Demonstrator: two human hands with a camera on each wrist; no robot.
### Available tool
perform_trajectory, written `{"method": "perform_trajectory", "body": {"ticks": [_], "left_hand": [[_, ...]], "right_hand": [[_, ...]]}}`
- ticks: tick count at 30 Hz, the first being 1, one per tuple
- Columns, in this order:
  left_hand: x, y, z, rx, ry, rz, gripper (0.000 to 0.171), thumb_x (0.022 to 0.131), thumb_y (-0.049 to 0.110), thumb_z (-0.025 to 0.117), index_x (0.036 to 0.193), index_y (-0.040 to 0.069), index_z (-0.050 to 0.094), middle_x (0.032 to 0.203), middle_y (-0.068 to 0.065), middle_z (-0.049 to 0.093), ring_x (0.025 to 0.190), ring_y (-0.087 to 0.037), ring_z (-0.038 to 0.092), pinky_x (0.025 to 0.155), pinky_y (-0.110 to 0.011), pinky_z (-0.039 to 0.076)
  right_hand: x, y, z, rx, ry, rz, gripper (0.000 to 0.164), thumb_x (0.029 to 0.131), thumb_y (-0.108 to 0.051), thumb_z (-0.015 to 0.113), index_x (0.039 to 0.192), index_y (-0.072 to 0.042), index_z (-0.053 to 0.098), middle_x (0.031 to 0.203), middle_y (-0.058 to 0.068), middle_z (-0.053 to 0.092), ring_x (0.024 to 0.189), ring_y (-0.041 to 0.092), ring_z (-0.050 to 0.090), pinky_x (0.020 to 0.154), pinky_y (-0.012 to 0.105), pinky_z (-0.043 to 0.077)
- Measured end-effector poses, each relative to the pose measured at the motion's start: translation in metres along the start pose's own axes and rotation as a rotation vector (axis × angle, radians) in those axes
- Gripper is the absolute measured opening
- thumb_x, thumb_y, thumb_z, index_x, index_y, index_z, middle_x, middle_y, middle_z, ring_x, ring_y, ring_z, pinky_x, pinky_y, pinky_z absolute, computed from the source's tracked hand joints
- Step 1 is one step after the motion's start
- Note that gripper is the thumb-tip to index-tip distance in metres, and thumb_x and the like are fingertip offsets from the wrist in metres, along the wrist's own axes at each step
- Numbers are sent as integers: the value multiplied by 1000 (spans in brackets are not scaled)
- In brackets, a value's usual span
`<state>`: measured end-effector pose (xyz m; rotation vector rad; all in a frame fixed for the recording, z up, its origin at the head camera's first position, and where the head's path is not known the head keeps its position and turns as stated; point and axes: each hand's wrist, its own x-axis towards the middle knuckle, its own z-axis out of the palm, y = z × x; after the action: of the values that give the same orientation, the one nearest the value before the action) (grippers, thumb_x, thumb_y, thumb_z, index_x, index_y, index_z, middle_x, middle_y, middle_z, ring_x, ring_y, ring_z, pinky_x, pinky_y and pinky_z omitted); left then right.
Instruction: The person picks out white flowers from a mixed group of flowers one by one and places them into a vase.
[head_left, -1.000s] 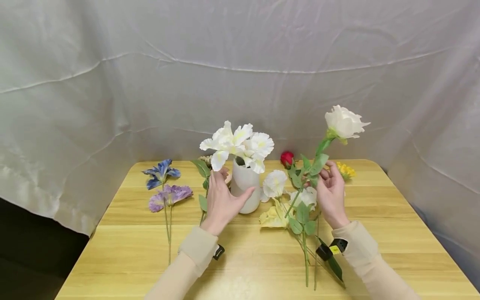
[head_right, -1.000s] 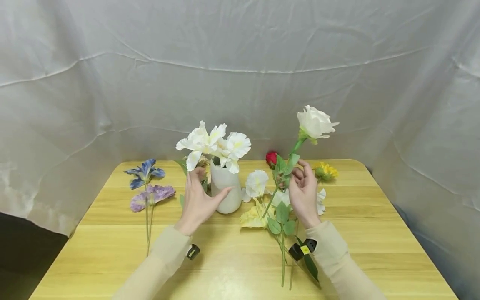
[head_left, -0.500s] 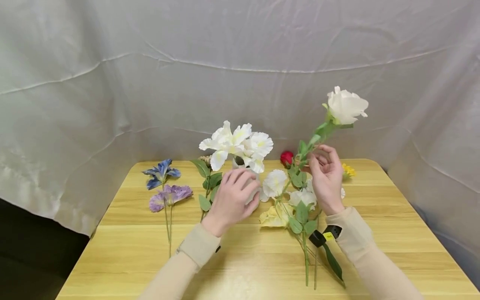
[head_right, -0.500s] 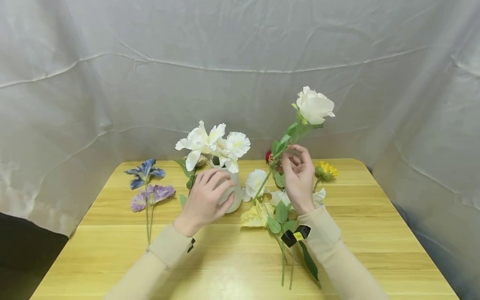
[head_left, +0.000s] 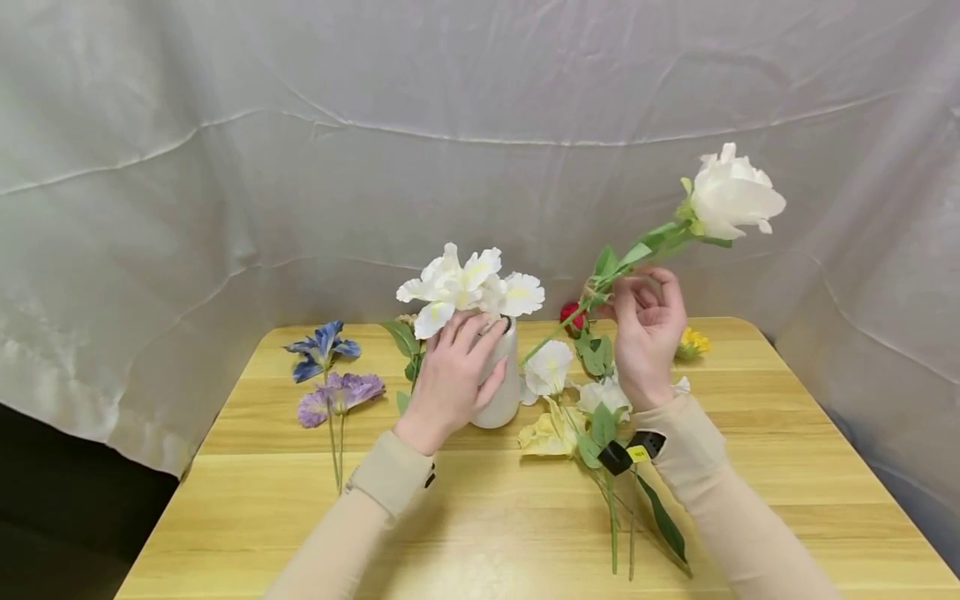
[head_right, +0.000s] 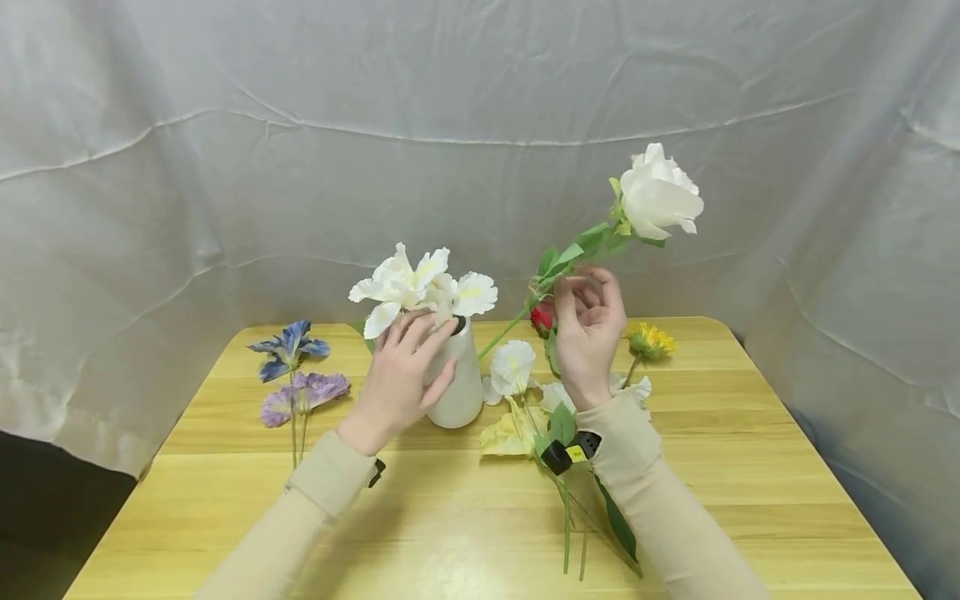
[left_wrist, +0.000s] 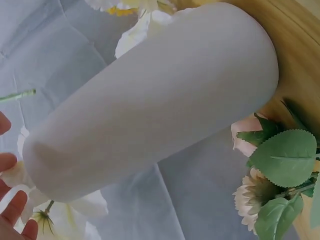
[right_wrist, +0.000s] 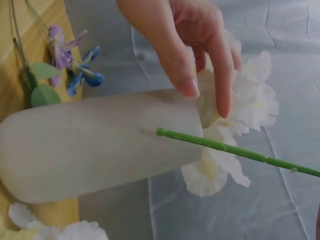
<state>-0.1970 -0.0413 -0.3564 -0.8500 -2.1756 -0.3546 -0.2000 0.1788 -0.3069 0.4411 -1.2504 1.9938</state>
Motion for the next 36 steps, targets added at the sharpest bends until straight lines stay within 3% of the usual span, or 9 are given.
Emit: {"method": "perform_trajectory", "body": {"ticks": [5, 16, 23, 31, 36], "left_hand": [[0, -3, -1, -33, 18, -49, 46, 90, 28, 55, 132, 10, 53, 121, -12, 54, 119, -29, 46, 82, -48, 50], [-2, -7, 2, -99, 39, -65, 45, 90, 25, 56, 132, 8, 53, 120, -14, 54, 117, -31, 48, 89, -46, 50], [-2, -8, 0, -99, 43, -63, 45, 90, 23, 56, 132, 8, 53, 120, -14, 55, 116, -31, 48, 94, -46, 47], [-4, -7, 0, -114, 42, -68, 44, 90, 23, 56, 131, 8, 53, 122, -15, 56, 117, -31, 49, 100, -47, 42], [-4, -8, 0, -118, 48, -68, 44, 90, 23, 56, 131, 8, 53, 123, -15, 55, 115, -31, 50, 98, -47, 42]], "right_hand": [[1, -1, 12, 13, 43, -50, 19, 88, 3, 59, 105, 5, 50, 83, 12, 60, 73, 19, 61, 64, 26, 58], [2, -4, 22, 79, 88, -100, 18, 89, 3, 58, 103, 3, 47, 81, 15, 57, 72, 24, 63, 65, 31, 58], [-2, 2, 27, 60, 43, -146, 18, 88, 7, 57, 102, 2, 48, 83, 13, 60, 72, 24, 64, 64, 32, 58], [-10, 16, 29, -90, -75, -106, 20, 86, 8, 59, 99, 16, 46, 90, 15, 65, 75, 23, 65, 65, 31, 59], [-15, 22, 30, -230, -123, -46, 19, 85, 8, 60, 98, 17, 49, 86, 20, 63, 69, 17, 64, 62, 25, 57]]}}
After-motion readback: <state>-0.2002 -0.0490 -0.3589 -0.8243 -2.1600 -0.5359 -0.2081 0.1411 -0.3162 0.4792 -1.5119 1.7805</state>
